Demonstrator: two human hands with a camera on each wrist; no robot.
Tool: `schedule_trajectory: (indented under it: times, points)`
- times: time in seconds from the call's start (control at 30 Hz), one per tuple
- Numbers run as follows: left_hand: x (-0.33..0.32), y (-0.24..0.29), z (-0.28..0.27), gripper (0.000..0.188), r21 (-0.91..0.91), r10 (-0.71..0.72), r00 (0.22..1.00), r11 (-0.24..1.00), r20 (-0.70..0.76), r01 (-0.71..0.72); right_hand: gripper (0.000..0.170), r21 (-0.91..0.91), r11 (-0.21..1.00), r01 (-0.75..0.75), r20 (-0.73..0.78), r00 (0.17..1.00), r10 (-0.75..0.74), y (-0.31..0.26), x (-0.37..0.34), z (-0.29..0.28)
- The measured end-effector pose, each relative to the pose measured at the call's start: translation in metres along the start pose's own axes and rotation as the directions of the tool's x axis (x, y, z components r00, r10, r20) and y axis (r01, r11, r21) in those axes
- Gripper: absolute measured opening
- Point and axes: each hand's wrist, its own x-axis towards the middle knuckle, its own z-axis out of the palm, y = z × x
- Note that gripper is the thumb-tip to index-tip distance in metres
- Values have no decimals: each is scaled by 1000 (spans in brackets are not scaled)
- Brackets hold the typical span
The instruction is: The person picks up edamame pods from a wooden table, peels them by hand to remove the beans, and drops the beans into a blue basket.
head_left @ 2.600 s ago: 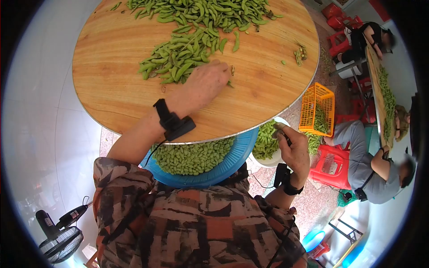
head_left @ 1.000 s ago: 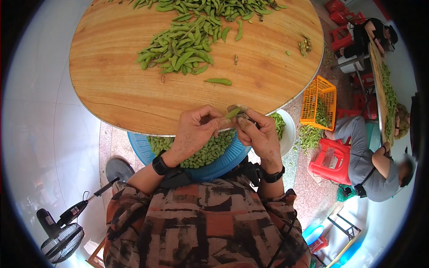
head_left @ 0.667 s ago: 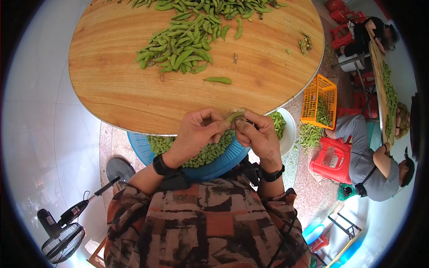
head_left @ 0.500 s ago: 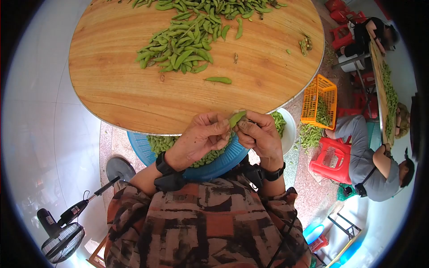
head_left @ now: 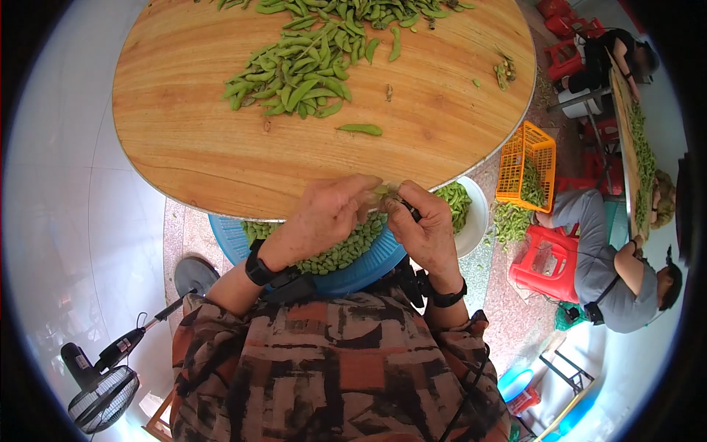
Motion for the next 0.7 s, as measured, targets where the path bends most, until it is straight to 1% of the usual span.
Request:
schedule_trajectory:
  times: [0.03,0.07,0.1,0.17,0.2,0.23,0.27,0.3,0.37,0.4,0.43,0.47,0.5,0.53,0.57,0.6,0.67,0.7]
  points:
    - [0,-3,-2,23,-221,-139,987,963,77,153,4,13,1000,-7,-5,1000,7,-1,0,1]
    - [1,-5,-2,27,-416,-254,950,856,181,308,4,13,1000,-8,-3,1000,8,-1,0,2]
    - [1,-5,-2,27,-416,-255,950,856,180,308,3,5,1000,5,-23,1000,-5,0,1,4]
    - [2,-5,1,32,-507,-337,918,766,208,396,3,-1,1000,19,-41,999,-19,1,3,7]
    - [3,-4,5,32,-506,-338,918,766,208,396,4,-150,982,115,-73,989,-127,1,4,9]
    - [3,-2,10,32,-562,-385,909,722,159,404,4,-300,933,200,-91,967,-236,1,5,10]
    - [2,-2,14,33,-616,-433,894,675,114,405,4,-301,933,199,-92,968,-236,0,5,10]
    - [1,-5,15,33,-617,-433,894,675,114,405,4,-304,929,212,-97,963,-252,-2,5,10]
    - [-2,-11,15,35,-643,-351,925,677,145,358,4,-306,925,227,-100,958,-269,-2,5,7]
    - [-1,-8,14,35,-642,-351,925,678,144,357,3,-216,972,95,-101,988,-119,1,3,1]
    - [1,-2,11,35,-620,-331,919,681,214,389,5,-124,991,-43,-89,996,32,3,1,-8]
    - [3,4,6,36,-595,-311,908,685,282,420,5,-124,991,-42,-89,996,31,0,-1,-18]
    - [6,13,-4,36,-595,-313,908,686,279,419,9,-130,991,-15,-74,997,5,-8,-5,-31]
    - [11,21,-19,35,-325,-180,881,882,438,342,14,-135,991,13,-56,998,-21,-13,-9,-46]
    - [15,23,-29,34,-52,-99,788,985,607,163,18,-269,955,129,32,992,-125,-16,-15,-67]
    - [17,20,-34,34,-52,-97,789,986,606,161,22,-387,888,248,130,968,-214,-16,-22,-89]
    - [22,13,-40,20,-25,-59,895,997,442,77,22,-507,858,86,59,996,-66,-13,-41,-117]
    - [30,9,-40,20,-26,-56,896,997,439,75,22,-509,856,89,60,996,-68,-10,-44,-125]
